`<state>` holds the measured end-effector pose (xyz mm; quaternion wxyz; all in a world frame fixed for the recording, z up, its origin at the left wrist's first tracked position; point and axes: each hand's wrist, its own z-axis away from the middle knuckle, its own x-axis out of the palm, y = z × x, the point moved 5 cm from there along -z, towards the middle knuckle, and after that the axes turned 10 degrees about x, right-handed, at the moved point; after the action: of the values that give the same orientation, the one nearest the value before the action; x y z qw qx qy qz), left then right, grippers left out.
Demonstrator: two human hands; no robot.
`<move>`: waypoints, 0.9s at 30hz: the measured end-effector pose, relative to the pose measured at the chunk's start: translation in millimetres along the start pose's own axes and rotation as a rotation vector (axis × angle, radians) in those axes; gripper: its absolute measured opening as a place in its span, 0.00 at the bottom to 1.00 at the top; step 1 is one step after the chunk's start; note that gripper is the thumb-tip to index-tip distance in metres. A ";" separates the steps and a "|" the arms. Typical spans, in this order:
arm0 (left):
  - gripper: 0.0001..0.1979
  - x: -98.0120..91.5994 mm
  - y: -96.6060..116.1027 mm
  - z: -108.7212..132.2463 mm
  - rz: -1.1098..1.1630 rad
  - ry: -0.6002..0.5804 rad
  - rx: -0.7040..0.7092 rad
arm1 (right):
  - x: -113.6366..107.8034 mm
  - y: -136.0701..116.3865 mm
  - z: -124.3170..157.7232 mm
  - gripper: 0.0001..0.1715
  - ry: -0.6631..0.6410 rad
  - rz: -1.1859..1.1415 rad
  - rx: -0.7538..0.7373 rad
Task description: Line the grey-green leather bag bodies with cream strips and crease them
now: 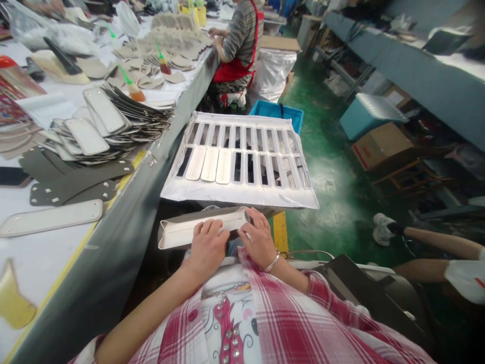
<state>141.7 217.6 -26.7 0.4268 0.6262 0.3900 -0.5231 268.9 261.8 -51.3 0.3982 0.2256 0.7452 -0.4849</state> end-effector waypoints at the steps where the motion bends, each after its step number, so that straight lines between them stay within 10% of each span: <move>1: 0.07 -0.2 0.1 -1.1 -0.015 -0.014 -0.019 | -0.1 1.9 0.1 0.06 0.017 -0.008 0.039; 6: 0.07 2.8 -4.4 -8.8 -0.010 -0.114 -0.069 | 0.7 27.8 -0.9 0.20 0.058 -0.006 0.361; 14: 0.05 5.6 -22.7 -18.0 0.135 -0.202 -0.100 | 45.1 25.4 16.2 0.30 -0.709 -0.651 0.999; 27: 0.07 -3.4 -49.7 3.4 0.263 -0.151 -0.193 | 73.4 -14.5 18.1 0.28 -0.683 -1.073 1.169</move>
<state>93.6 230.8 -29.9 0.5779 0.5869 0.3197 -0.4684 222.5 235.6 -106.9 0.1376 -0.1461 0.2214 -0.9543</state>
